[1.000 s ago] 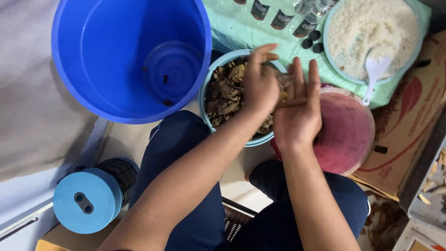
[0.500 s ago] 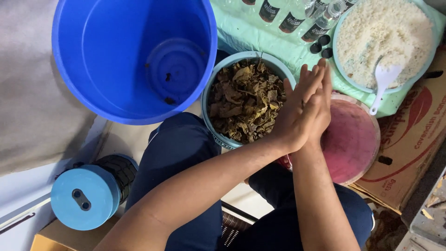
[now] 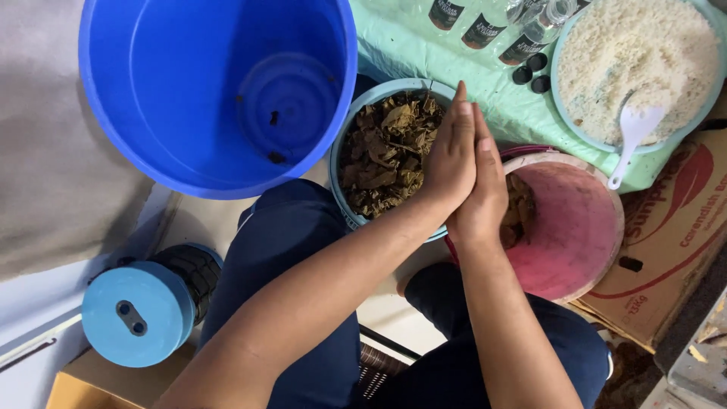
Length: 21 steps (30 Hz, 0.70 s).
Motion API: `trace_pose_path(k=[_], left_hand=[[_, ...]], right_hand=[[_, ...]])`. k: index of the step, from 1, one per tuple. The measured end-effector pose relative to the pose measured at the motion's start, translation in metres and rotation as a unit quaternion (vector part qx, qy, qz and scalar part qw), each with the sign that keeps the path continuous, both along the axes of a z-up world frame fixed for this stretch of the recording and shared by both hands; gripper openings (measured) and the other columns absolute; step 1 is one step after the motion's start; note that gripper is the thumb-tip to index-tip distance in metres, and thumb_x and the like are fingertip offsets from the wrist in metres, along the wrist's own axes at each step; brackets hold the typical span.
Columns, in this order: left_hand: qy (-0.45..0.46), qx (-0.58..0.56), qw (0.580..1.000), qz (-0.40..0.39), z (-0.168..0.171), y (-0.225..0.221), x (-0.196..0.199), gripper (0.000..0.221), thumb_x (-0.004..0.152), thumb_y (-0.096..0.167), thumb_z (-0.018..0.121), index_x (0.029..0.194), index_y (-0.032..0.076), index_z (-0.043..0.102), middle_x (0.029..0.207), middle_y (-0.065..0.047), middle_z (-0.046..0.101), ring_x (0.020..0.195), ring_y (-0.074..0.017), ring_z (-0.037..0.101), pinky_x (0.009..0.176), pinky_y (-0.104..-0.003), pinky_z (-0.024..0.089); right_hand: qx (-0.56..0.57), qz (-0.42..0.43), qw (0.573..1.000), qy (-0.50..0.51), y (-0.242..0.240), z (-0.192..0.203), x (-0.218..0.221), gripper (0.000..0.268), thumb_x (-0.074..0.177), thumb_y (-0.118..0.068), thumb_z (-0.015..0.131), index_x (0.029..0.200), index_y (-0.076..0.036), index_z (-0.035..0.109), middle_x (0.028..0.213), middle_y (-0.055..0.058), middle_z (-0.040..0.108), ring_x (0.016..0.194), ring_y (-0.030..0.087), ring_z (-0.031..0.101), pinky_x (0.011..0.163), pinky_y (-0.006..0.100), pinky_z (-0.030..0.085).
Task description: The person is manually crushing dried leaves by rubbing them between their palms and collecting the pieces in a bowl.
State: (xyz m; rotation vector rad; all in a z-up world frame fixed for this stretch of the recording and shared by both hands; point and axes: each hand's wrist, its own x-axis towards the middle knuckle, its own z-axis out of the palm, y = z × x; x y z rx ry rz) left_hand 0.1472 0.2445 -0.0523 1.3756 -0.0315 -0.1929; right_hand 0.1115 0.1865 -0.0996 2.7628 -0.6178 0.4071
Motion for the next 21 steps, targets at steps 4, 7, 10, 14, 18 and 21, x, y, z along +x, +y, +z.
trace_pose_path(k=[4, 7, 10, 14, 18, 21], left_hand=[[0.027, -0.075, 0.997, -0.024, 0.022, -0.001, -0.012, 0.080, 0.109, 0.062, 0.009, 0.166, 0.006, 0.005, 0.170, -0.031, 0.000, 0.157, -0.0472, -0.001, 0.127, -0.060, -0.002], [-0.038, -0.042, 0.998, -0.019, 0.008, -0.020, -0.026, 0.074, 0.112, 0.056, 0.015, 0.166, 0.006, 0.010, 0.172, -0.029, 0.000, 0.161, -0.0422, -0.004, 0.131, -0.054, -0.006], [-0.065, 0.125, 0.989, -0.034, -0.004, -0.038, -0.031, 0.067, 0.114, 0.045, 0.020, 0.164, 0.002, 0.015, 0.171, -0.030, 0.007, 0.160, -0.0457, 0.004, 0.131, -0.058, -0.001], [-0.132, 0.241, 0.947, -0.165, 0.014, -0.012, -0.044, 0.085, 0.106, 0.061, 0.018, 0.163, -0.003, 0.016, 0.171, -0.034, 0.000, 0.160, -0.0511, -0.004, 0.124, -0.072, -0.006], [-0.267, 0.281, 0.918, -0.087, -0.004, -0.017, -0.048, 0.076, 0.112, 0.056, 0.028, 0.171, 0.014, 0.003, 0.179, -0.018, -0.011, 0.167, -0.0444, -0.012, 0.131, -0.071, -0.008], [-0.201, 0.236, 0.941, -0.138, -0.003, -0.010, -0.032, 0.076, 0.112, 0.058, 0.025, 0.168, 0.009, 0.011, 0.175, -0.026, 0.000, 0.163, -0.0494, -0.006, 0.127, -0.074, -0.006]], right_hand=[[0.107, 0.025, 0.993, -0.030, -0.020, -0.063, -0.012, 0.025, 0.125, -0.024, 0.030, 0.141, -0.006, 0.032, 0.138, 0.009, 0.024, 0.132, 0.025, 0.027, 0.116, 0.042, 0.020], [0.186, 0.049, 0.980, -0.046, -0.012, -0.036, -0.010, 0.022, 0.124, -0.023, 0.029, 0.137, -0.005, 0.035, 0.133, 0.009, 0.028, 0.128, 0.026, 0.032, 0.114, 0.042, 0.023], [0.261, 0.071, 0.961, -0.063, -0.001, 0.007, -0.004, 0.021, 0.122, -0.021, 0.029, 0.132, -0.005, 0.039, 0.127, 0.009, 0.031, 0.124, 0.027, 0.036, 0.111, 0.043, 0.027], [0.359, 0.098, 0.924, -0.088, 0.002, 0.026, 0.002, 0.021, 0.121, -0.020, 0.029, 0.126, -0.005, 0.043, 0.120, 0.009, 0.036, 0.118, 0.027, 0.041, 0.108, 0.043, 0.031], [0.450, 0.126, 0.876, -0.117, 0.001, 0.036, 0.006, 0.023, 0.119, -0.018, 0.029, 0.120, -0.004, 0.048, 0.113, 0.010, 0.041, 0.112, 0.028, 0.047, 0.105, 0.044, 0.035], [0.519, 0.146, 0.832, -0.134, 0.002, 0.039, 0.005, 0.026, 0.118, -0.017, 0.028, 0.115, -0.004, 0.051, 0.107, 0.010, 0.045, 0.108, 0.029, 0.051, 0.102, 0.045, 0.038]])
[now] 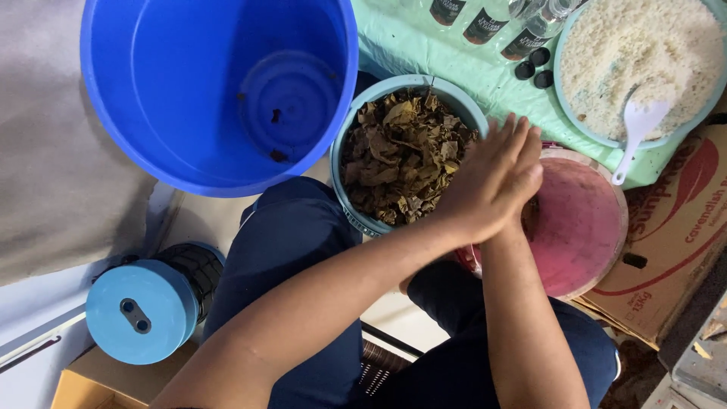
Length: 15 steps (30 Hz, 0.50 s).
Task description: The person is manually crushing dried leaves by rubbing them between their palms and collecting the pieces in a bowl.
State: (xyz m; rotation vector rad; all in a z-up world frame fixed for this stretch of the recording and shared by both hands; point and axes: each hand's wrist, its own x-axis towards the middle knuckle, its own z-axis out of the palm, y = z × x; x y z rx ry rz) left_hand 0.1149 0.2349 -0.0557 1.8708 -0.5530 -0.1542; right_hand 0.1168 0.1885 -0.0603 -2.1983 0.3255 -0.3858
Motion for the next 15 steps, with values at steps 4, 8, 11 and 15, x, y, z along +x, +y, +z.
trace_pose_path(k=[4, 8, 11, 15], left_hand=[[0.232, -0.104, 0.967, -0.022, -0.013, 0.010, 0.026, 0.066, 0.113, 0.057, 0.022, 0.152, 0.008, 0.043, 0.160, -0.025, 0.035, 0.152, -0.0418, 0.031, 0.124, -0.062, 0.026], [0.541, -0.270, 0.772, 0.195, 0.002, 0.019, 0.034, 0.063, 0.098, 0.054, 0.055, 0.133, 0.002, 0.063, 0.146, -0.026, 0.055, 0.135, -0.0406, 0.054, 0.107, -0.054, 0.046], [0.569, -0.331, 0.705, 0.264, 0.011, 0.007, 0.021, 0.045, 0.098, 0.046, 0.061, 0.109, 0.003, 0.069, 0.131, -0.020, 0.062, 0.121, -0.0273, 0.058, 0.097, -0.039, 0.048], [0.580, -0.279, 0.732, 0.222, 0.088, 0.028, 0.023, 0.065, 0.097, 0.049, 0.054, 0.136, -0.004, 0.060, 0.148, -0.030, 0.053, 0.140, -0.0392, 0.052, 0.108, -0.047, 0.046]], right_hand=[[0.106, 0.031, 0.994, -0.026, 0.002, 0.003, -0.002, 0.031, 0.117, -0.015, 0.028, 0.109, -0.004, 0.056, 0.100, 0.010, 0.050, 0.103, 0.030, 0.057, 0.099, 0.045, 0.042], [0.208, 0.064, 0.974, -0.055, 0.004, 0.006, 0.002, 0.036, 0.115, -0.013, 0.028, 0.103, -0.003, 0.060, 0.093, 0.010, 0.055, 0.097, 0.031, 0.062, 0.095, 0.046, 0.046], [0.195, 0.073, 0.972, -0.107, -0.004, -0.008, 0.000, 0.051, 0.107, 0.015, 0.039, 0.151, -0.009, 0.033, 0.088, 0.007, 0.056, 0.094, 0.019, 0.058, 0.097, 0.039, 0.046], [0.219, 0.080, 0.961, -0.148, -0.003, 0.005, 0.000, 0.064, 0.106, 0.022, 0.028, 0.156, -0.017, 0.032, 0.112, 0.016, 0.061, 0.121, 0.029, 0.062, 0.118, 0.047, 0.046]])
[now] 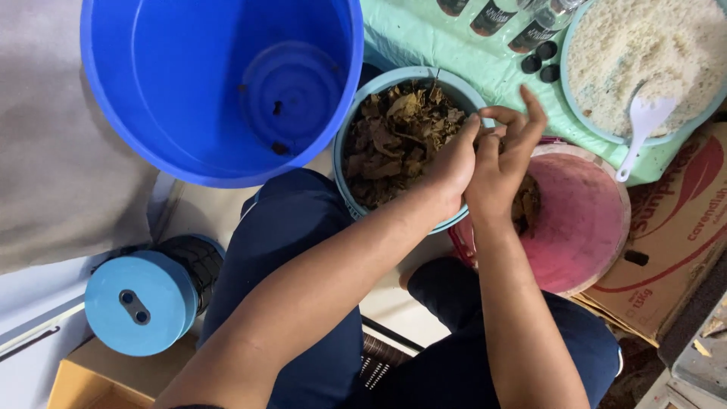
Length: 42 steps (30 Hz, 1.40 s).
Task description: The person is manually crushing dried leaves by rubbing them between their palms and collecting the pieces in a bowl.
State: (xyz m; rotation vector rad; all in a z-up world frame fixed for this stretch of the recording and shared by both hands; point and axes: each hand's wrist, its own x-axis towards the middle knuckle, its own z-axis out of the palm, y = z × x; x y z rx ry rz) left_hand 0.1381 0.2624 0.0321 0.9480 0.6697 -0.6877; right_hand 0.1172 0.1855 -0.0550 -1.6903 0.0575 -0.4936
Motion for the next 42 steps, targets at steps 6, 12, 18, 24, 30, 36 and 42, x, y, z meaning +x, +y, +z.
trace_pose_path(k=[6, 12, 18, 24, 30, 36, 42], left_hand=[[-0.154, 0.062, 0.983, -0.073, -0.052, 0.006, 0.014, 0.065, 0.105, 0.055, 0.036, 0.137, 0.002, 0.057, 0.143, -0.028, 0.057, 0.138, -0.0399, 0.053, 0.120, -0.058, 0.034], [-0.402, 0.581, 0.658, -0.260, -0.124, 0.037, 0.000, 0.059, 0.112, 0.046, 0.038, 0.160, 0.010, 0.034, 0.167, -0.022, 0.025, 0.158, -0.0431, 0.017, 0.125, -0.070, 0.004], [-0.293, 0.572, 0.637, -0.426, -0.177, 0.053, -0.006, 0.057, 0.115, 0.046, 0.023, 0.167, 0.026, 0.011, 0.174, -0.015, -0.003, 0.160, -0.0348, -0.011, 0.126, -0.065, -0.010], [-0.281, 0.524, 0.649, -0.475, -0.225, 0.057, 0.009, 0.057, 0.114, 0.046, 0.019, 0.167, 0.031, 0.004, 0.173, -0.012, -0.002, 0.160, -0.0297, -0.011, 0.129, -0.059, -0.004], [-0.201, 0.527, 0.607, -0.559, -0.251, 0.044, 0.031, 0.057, 0.113, 0.044, 0.015, 0.166, 0.032, -0.002, 0.173, -0.007, -0.007, 0.159, -0.0249, -0.015, 0.129, -0.055, -0.008], [-0.168, 0.522, 0.581, -0.602, -0.274, 0.035, 0.046, 0.056, 0.113, 0.044, 0.013, 0.165, 0.023, 0.019, 0.173, -0.008, -0.001, 0.160, -0.0263, -0.011, 0.130, -0.055, -0.010], [-0.156, 0.519, 0.574, -0.614, -0.278, 0.036, 0.048, 0.056, 0.112, 0.041, 0.009, 0.166, 0.023, 0.015, 0.173, -0.006, -0.005, 0.159, -0.0250, -0.013, 0.131, -0.053, -0.011]], right_hand=[[-0.134, 0.053, 0.990, 0.009, 0.026, -0.012, -0.007, 0.034, 0.112, -0.007, 0.032, 0.143, -0.003, 0.044, 0.142, 0.021, 0.051, 0.141, 0.040, 0.045, 0.120, 0.054, 0.032], [-0.501, 0.102, 0.835, 0.203, 0.024, -0.055, -0.022, 0.048, 0.111, -0.014, 0.052, 0.156, -0.001, 0.043, 0.159, 0.021, 0.041, 0.148, 0.040, 0.035, 0.124, 0.052, 0.032], [-0.505, 0.178, 0.782, 0.320, 0.018, -0.105, -0.026, 0.073, 0.107, -0.024, 0.046, 0.169, -0.030, 0.008, 0.174, 0.006, 0.003, 0.159, 0.035, 0.005, 0.105, 0.068, 0.045], [-0.494, 0.247, 0.718, 0.424, 0.018, -0.130, -0.007, 0.069, 0.107, -0.029, 0.039, 0.168, -0.023, 0.007, 0.175, 0.003, -0.003, 0.160, 0.030, -0.003, 0.106, 0.066, 0.048], [-0.672, 0.340, 0.578, 0.316, 0.007, -0.201, 0.009, 0.069, 0.105, -0.024, 0.040, 0.165, -0.013, 0.008, 0.173, 0.010, 0.001, 0.160, 0.034, -0.005, 0.130, 0.059, 0.021], [-0.593, 0.378, 0.580, 0.411, 0.003, -0.232, 0.021, 0.073, 0.102, -0.020, 0.035, 0.166, -0.003, 0.004, 0.173, 0.010, 0.013, 0.160, 0.028, 0.006, 0.129, 0.043, 0.017], [-0.535, 0.377, 0.617, 0.438, -0.001, -0.265, 0.019, 0.069, 0.102, -0.020, 0.037, 0.165, -0.004, 0.012, 0.172, 0.011, 0.017, 0.159, 0.028, 0.015, 0.126, 0.036, 0.031]])
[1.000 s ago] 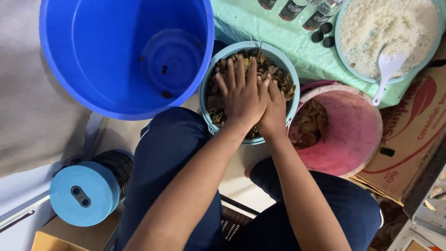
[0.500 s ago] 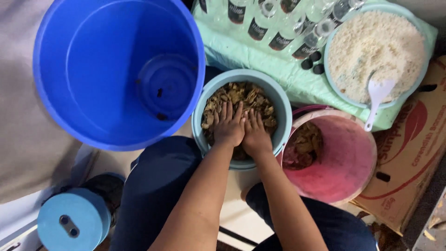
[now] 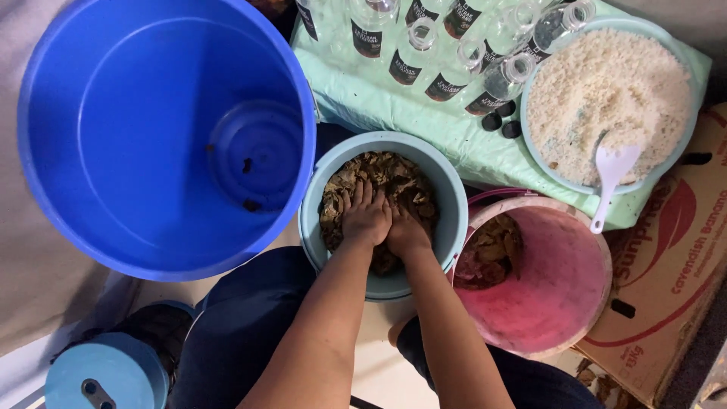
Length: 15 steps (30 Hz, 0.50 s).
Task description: The person is manually crushing dried leaves by rubbing them between their palms and collecting the pieces in a bowl.
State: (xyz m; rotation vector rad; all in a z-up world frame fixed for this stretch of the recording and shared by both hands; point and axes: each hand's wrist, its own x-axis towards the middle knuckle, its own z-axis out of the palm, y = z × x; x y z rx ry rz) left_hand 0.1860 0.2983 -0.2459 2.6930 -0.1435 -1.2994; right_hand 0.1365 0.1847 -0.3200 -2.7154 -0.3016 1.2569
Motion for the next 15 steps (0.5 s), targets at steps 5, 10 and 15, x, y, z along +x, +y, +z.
trace_pose_path(k=[5, 10, 15], left_hand=[[0.014, -0.011, 1.000, 0.006, 0.033, 0.000, 0.002, 0.056, 0.111, 0.034, 0.011, 0.166, 0.023, 0.011, 0.173, -0.006, -0.004, 0.160, -0.0256, -0.012, 0.132, -0.052, -0.009], [-0.007, -0.019, 1.000, 0.021, 0.040, -0.002, 0.000, 0.055, 0.111, 0.030, 0.020, 0.165, 0.025, 0.016, 0.173, -0.007, 0.005, 0.160, -0.0258, -0.005, 0.131, -0.057, 0.000], [-0.094, -0.031, 0.995, 0.024, 0.039, 0.000, 0.008, 0.048, 0.107, 0.034, 0.033, 0.153, 0.032, 0.045, 0.161, -0.008, 0.037, 0.155, -0.0305, 0.023, 0.114, -0.061, 0.035]], right_hand=[[0.001, -0.013, 0.999, -0.040, 0.007, 0.065, 0.010, 0.061, 0.104, -0.020, 0.040, 0.163, -0.010, 0.027, 0.167, 0.011, 0.028, 0.157, 0.031, 0.019, 0.122, 0.039, 0.036], [-0.003, -0.092, 0.994, -0.057, 0.016, 0.092, 0.000, 0.059, 0.107, -0.026, 0.041, 0.163, -0.017, 0.028, 0.170, 0.010, 0.022, 0.156, 0.033, 0.023, 0.117, 0.050, 0.042], [-0.003, -0.178, 0.981, -0.079, 0.021, 0.137, 0.001, 0.059, 0.106, -0.036, 0.042, 0.163, -0.027, 0.029, 0.168, 0.010, 0.024, 0.153, 0.033, 0.029, 0.113, 0.059, 0.045]])
